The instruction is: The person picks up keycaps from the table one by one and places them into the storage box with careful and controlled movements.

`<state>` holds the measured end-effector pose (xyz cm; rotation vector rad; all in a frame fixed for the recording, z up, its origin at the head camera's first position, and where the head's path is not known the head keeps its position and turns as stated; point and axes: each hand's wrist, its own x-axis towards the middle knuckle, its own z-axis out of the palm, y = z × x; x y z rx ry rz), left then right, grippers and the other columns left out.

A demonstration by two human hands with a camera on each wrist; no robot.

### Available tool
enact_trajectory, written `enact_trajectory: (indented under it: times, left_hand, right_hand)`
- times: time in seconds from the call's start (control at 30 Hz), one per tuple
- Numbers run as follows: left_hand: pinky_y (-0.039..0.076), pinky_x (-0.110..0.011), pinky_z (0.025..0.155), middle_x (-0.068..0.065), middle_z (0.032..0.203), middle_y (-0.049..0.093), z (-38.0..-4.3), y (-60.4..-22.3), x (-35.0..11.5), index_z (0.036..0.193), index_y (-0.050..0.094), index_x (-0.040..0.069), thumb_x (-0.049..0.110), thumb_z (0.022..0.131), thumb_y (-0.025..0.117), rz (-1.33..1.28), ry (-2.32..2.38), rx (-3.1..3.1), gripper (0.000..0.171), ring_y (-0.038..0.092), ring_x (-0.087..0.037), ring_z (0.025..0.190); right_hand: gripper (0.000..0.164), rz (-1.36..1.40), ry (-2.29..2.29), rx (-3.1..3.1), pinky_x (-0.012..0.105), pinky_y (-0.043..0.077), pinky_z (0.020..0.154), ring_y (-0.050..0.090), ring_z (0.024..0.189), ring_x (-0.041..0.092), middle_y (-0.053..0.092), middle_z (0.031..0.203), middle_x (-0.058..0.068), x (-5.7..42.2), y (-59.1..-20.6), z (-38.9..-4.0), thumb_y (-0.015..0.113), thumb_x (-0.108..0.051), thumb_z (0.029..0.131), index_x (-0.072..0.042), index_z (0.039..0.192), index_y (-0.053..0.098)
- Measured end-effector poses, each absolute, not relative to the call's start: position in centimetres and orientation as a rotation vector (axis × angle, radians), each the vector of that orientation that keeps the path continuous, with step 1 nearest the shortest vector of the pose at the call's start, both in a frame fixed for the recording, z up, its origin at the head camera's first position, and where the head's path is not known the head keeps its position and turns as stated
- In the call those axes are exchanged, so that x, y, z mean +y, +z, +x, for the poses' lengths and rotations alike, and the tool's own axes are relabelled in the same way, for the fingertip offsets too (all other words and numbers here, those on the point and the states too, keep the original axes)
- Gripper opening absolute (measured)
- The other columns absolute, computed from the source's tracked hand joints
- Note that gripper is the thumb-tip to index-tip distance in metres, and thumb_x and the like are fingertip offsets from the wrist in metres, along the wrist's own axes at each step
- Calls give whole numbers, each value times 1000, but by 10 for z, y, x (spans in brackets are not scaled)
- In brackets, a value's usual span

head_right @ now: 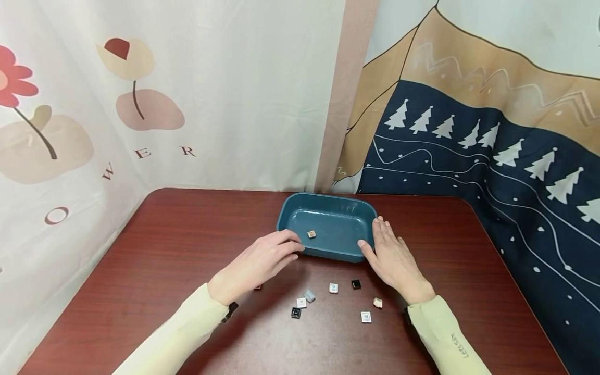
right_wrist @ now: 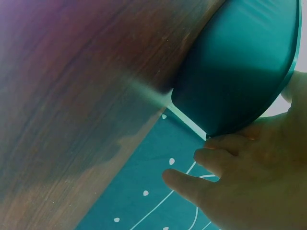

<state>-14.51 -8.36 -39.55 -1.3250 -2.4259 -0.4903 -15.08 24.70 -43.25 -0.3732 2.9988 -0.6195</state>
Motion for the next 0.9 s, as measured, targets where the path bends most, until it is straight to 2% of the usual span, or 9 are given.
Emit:
enact_trajectory:
  times: [0.27,0.5,0.7,0.9]
  left_hand:
    - [54,-23,89,-3,110,68,-164,-396,-75,114,77,6,3,91,79,-1264,-603,-2442,23,65,-15,100]
    - [55,-26,88,-2,109,69,-182,-401,-67,111,78,8,9,97,74,-1168,-610,-2530,15,67,-15,100]
    - [56,-32,91,-7,109,72,-197,-405,-62,112,78,3,5,95,75,-1142,-508,-2585,17,69,-21,103]
    - [56,-32,92,-9,110,74,-207,-405,-55,115,77,2,5,98,71,-1096,-458,-2728,19,71,-22,103]
  right_hand:
    - [84,-379,-620,3003,71,21,115,14,153,50,14,167,30,248,-434,-150,44,-49,109,11,160,15]
    - [82,-374,-626,2993,71,20,115,12,154,49,13,168,30,247,-434,-150,45,-46,109,10,160,14]
    - [82,-373,-628,2995,72,20,115,13,154,50,13,168,29,247,-434,-150,45,-46,109,10,160,14]
    - [82,-375,-622,2999,71,21,115,13,154,50,13,168,30,247,-433,-150,46,-45,109,11,160,14]
